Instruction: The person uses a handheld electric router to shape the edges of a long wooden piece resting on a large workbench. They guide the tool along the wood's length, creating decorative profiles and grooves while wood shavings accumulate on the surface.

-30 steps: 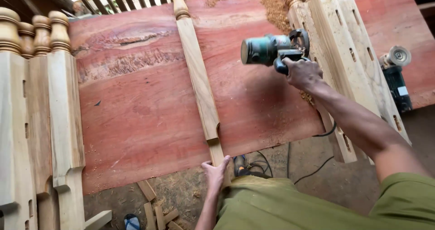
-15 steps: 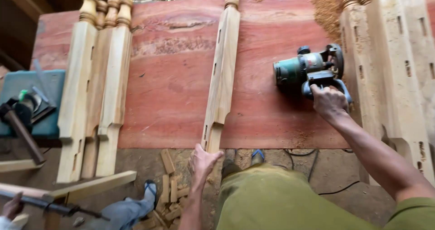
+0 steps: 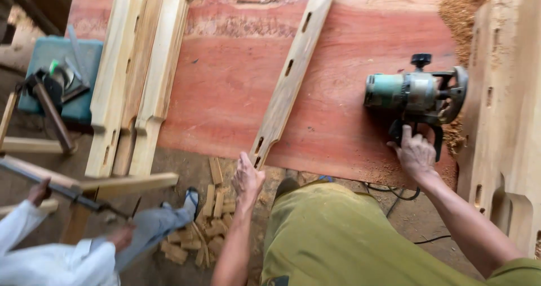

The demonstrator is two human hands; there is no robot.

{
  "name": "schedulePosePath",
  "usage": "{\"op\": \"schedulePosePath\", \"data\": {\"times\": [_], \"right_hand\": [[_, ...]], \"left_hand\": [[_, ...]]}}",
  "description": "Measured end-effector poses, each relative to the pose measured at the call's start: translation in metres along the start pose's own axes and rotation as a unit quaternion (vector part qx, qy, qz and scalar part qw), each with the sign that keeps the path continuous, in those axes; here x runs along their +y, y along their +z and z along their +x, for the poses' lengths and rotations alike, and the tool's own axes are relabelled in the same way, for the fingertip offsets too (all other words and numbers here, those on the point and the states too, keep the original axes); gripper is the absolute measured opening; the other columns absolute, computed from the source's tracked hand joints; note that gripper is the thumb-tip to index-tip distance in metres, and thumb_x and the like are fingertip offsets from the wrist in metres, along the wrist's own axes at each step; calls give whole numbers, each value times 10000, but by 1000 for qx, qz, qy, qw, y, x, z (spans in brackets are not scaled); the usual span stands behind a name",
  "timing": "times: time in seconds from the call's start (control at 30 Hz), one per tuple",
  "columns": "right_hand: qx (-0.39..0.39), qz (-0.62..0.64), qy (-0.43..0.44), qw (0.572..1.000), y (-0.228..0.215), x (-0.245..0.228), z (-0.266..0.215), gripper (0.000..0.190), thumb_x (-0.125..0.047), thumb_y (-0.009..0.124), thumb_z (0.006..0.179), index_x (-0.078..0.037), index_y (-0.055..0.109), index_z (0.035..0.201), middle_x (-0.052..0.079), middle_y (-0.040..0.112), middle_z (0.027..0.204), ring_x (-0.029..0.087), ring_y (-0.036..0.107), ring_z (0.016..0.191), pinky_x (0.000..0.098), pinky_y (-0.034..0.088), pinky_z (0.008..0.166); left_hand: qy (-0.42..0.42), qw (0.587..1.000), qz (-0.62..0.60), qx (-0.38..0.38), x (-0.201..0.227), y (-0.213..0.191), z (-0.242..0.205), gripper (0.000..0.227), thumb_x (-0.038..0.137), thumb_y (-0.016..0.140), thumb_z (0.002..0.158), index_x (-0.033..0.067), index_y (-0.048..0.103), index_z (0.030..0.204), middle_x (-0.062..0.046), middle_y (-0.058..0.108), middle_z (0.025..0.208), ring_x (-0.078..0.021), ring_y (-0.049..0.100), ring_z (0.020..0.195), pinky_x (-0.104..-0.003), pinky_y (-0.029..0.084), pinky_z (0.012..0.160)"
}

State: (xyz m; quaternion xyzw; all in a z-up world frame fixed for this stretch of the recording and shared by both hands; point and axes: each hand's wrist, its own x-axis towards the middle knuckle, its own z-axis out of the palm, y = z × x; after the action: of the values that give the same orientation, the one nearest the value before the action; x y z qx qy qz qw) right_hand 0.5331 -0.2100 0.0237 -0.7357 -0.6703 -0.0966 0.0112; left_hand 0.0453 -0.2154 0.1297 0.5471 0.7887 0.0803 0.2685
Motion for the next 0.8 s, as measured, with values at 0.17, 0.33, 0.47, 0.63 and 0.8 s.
{"op": "schedulePosePath", "data": {"times": [0.17, 0.33, 0.47, 0.63, 0.8], "right_hand": [[10, -18, -34, 999, -19, -1, -2, 779, -624, 731, 852, -120, 481, 1392, 137, 625, 837, 329, 700, 743, 422, 592, 922], [-53, 67, -5, 996, -49, -7, -2, 699, -418, 780, 917, -85, 474, 1451, 209, 564, 1009, 403, 684, 823, 489, 604, 570], [-54, 54, -3, 997, -52, -12, -3, 665, -405, 761, 940, -70, 477, 1439, 223, 606, 1021, 395, 694, 862, 469, 621, 666], [-48, -23, 43, 998, -66, -36, -6, 678, -492, 715, 936, -123, 524, 1472, 195, 630, 1012, 322, 668, 886, 412, 597, 698], [89, 81, 40, 992, -76, -113, -2, 726, -437, 801, 814, -147, 572, 1439, 149, 519, 1226, 370, 564, 1126, 438, 485, 956]], "left_hand": [[-69, 997, 26, -27, -7, 9, 16, 541, 310, 795, 733, 119, 427, 1080, -145, 649, 1016, -366, 650, 907, -501, 505, 717], [-152, 969, -16, -195, -4, -25, 29, 800, 568, 807, 743, 112, 405, 1262, -123, 661, 1133, -258, 625, 970, -414, 462, 805], [-138, 924, -128, -334, -19, -30, 40, 1061, 574, 849, 543, 69, 376, 1348, -106, 489, 1253, -218, 496, 1088, -410, 420, 985], [-122, 954, -121, -247, -2, -44, 23, 1183, 507, 859, 670, 27, 281, 1584, -241, 529, 1459, -143, 667, 811, -312, 549, 701], [-1, 998, 51, -22, -32, -37, 27, 944, 513, 895, 668, 17, 528, 1383, -227, 688, 1177, -405, 684, 1121, -508, 558, 934]]}}
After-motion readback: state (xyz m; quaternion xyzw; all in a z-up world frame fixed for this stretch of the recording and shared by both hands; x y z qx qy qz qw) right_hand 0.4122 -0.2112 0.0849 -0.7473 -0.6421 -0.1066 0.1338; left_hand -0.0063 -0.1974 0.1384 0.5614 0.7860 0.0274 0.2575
